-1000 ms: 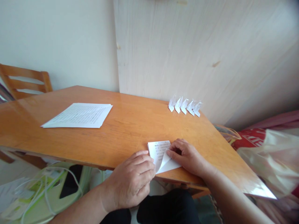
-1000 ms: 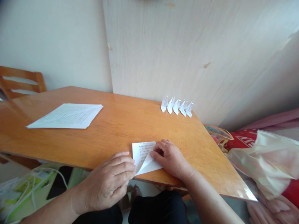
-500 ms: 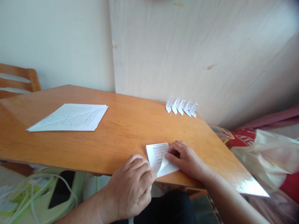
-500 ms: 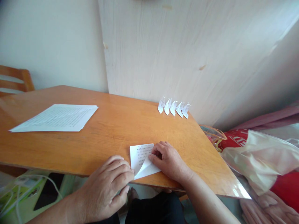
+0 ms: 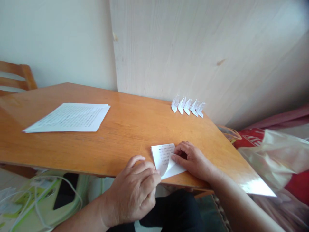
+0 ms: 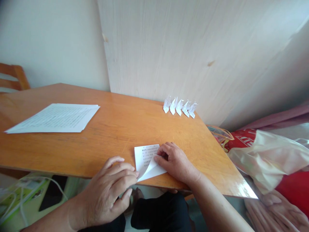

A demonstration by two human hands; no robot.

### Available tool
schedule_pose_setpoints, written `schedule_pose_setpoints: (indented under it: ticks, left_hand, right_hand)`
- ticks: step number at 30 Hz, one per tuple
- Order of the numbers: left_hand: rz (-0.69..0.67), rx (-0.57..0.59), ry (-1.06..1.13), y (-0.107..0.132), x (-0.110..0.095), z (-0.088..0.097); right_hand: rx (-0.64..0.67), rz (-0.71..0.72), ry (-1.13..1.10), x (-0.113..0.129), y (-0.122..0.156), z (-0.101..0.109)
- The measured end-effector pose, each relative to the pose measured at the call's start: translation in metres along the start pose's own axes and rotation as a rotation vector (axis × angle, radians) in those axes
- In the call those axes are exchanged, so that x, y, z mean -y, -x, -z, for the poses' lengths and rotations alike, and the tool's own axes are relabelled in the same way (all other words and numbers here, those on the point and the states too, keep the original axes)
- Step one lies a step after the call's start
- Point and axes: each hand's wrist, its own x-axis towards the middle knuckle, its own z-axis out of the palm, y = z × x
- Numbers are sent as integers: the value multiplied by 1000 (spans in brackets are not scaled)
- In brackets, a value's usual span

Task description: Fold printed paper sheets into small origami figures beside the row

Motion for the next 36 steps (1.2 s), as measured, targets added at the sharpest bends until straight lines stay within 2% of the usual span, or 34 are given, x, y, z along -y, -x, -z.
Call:
schedule_pose_setpoints:
  ticks: [4,11,15,22,27,30,36]
  left_hand:
    - [66,37,89,-3,2,3]
    - [103,114,73,-3,3,1]
    - [98,128,60,-4,3,0]
    - [89,127,66,-6,3,1]
    - [88,112,62,-6,3,1]
    - [85,95,51,-5,4,0]
    - [71,95,40,-5,4,1]
  right_hand:
    - [4,13,4,0,0,0]
    - [-1,22,2,0,1,-1]
    - [-52,3,12,1,3,-3]
    - [-58,199,152,8,7,-2]
    - [-64,138,-41,8,13,4]
    - [-23,131,-91,9,17,10]
    - [128,293,135,26,14,25]
